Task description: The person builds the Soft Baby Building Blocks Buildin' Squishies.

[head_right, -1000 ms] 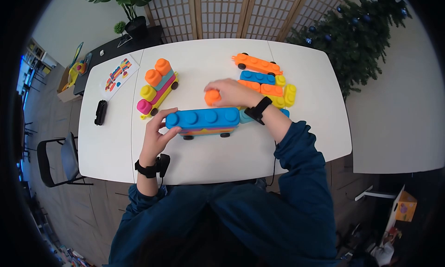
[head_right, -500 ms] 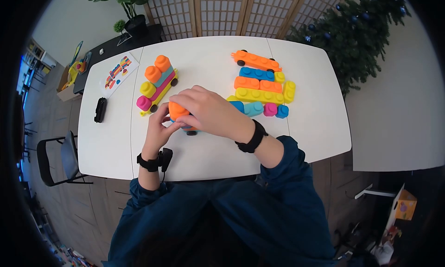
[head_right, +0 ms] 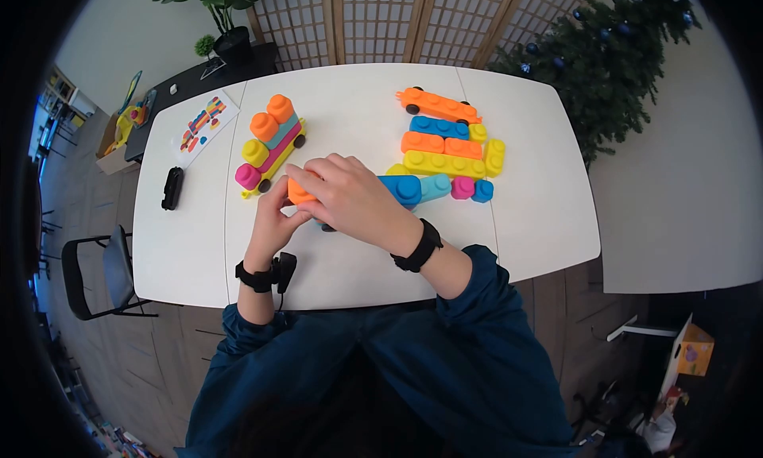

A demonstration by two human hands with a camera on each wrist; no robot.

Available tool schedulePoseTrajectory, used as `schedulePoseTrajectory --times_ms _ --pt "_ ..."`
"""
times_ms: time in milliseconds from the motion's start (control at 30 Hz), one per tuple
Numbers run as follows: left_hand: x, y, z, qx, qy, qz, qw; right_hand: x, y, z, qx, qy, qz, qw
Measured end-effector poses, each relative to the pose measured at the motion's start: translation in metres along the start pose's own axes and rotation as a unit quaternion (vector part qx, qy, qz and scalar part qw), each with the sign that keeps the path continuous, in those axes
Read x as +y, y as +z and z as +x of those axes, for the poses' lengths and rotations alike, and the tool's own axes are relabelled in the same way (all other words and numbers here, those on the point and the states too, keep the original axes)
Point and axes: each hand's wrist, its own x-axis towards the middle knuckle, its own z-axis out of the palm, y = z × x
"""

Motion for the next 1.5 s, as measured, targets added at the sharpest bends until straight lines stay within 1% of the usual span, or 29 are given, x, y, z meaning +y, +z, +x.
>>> schedulePoseTrajectory --times_ms 67,133,167,233,267,300,333,367,433,567,633,667,733,867,933,967,1067,1133,1267,1333,1367,1433,1500 --pt "0.005 -0.001 0.002 -0.007 0.003 0.003 1.0 0.002 -0.007 -0.004 0.004 -0.006 -0.023 1.0" --pt "0.01 -0.002 0.001 -0.012 0.001 0.012 1.0 0.011 -0.029 -0.015 0.057 0.024 -0.016 0.998" --pt "0.01 -0.002 0.001 -0.013 0.001 0.012 1.0 0.018 -0.039 -0.024 0.057 0.024 -0.016 0.998" --pt "0.011 -0.003 0.001 -0.015 -0.02 0.021 0.999 0.034 -0.059 -0.045 0.047 0.144 0.053 0.987" --pt "0.013 -0.003 0.0 -0.016 -0.02 0.021 0.999 0.044 -0.065 -0.058 0.046 0.145 0.052 0.987" --pt "0.015 -0.004 0.001 -0.018 -0.018 0.023 0.999 0.058 -0.066 -0.072 0.009 0.203 0.119 0.972" --pt "0.017 -0.004 0.001 -0.02 -0.015 0.025 0.999 0.068 -0.062 -0.082 -0.028 0.259 0.183 0.948" --pt "0.019 -0.003 0.001 -0.021 -0.014 0.024 0.999 0.073 -0.058 -0.088 -0.028 0.26 0.181 0.948" --pt "0.02 -0.002 0.001 -0.022 -0.034 0.03 0.999 0.079 -0.049 -0.1 -0.087 0.258 0.174 0.946" --pt "0.024 -0.003 -0.001 -0.018 -0.028 0.019 0.999 0.09 -0.022 -0.112 -0.084 0.253 0.156 0.951" --pt "0.021 -0.008 0.0 -0.051 -0.016 0.019 0.998 0.092 -0.016 -0.111 -0.068 0.264 0.168 0.947" --pt "0.024 -0.01 0.001 -0.05 -0.016 0.02 0.998 0.091 -0.015 -0.109 -0.068 0.263 0.169 0.948" --pt "0.031 -0.014 0.003 -0.074 -0.035 0.018 0.996 0.087 -0.016 -0.107 -0.092 0.298 0.172 0.935" --pt "0.029 -0.016 0.005 -0.091 -0.051 0.007 0.994 0.09 -0.004 -0.113 -0.072 0.288 0.166 0.94" --pt "0.03 -0.014 0.005 -0.086 -0.048 -0.012 0.995 0.09 -0.001 -0.116 -0.068 0.291 0.118 0.947" --pt "0.031 -0.013 0.005 -0.086 -0.048 -0.012 0.995 0.09 0.0 -0.116 -0.067 0.291 0.118 0.947" --pt "0.032 -0.012 0.003 -0.088 -0.073 -0.002 0.993 0.091 0.0 -0.116 -0.075 0.294 0.11 0.946" --pt "0.03 -0.012 0.002 -0.036 0.004 0.01 0.999 0.09 -0.001 -0.115 -0.07 0.288 0.12 0.947" --pt "0.036 -0.022 0.006 -0.05 -0.003 0.007 0.999 0.089 -0.003 -0.115 -0.053 0.276 0.127 0.951" --pt "0.038 -0.023 0.007 -0.102 -0.042 0.033 0.993 0.09 -0.002 -0.117 -0.07 0.283 0.094 0.952" --pt "0.033 -0.022 0.005 -0.102 -0.043 0.034 0.993 0.088 -0.002 -0.117 -0.07 0.283 0.094 0.952" --pt "0.016 -0.017 0.002 -0.116 -0.037 0.038 0.992 0.083 -0.001 -0.117 -0.071 0.304 0.029 0.95" --pt "0.008 -0.012 0.001 -0.108 -0.037 0.05 0.992 0.086 0.005 -0.12 -0.07 0.308 0.024 0.949"
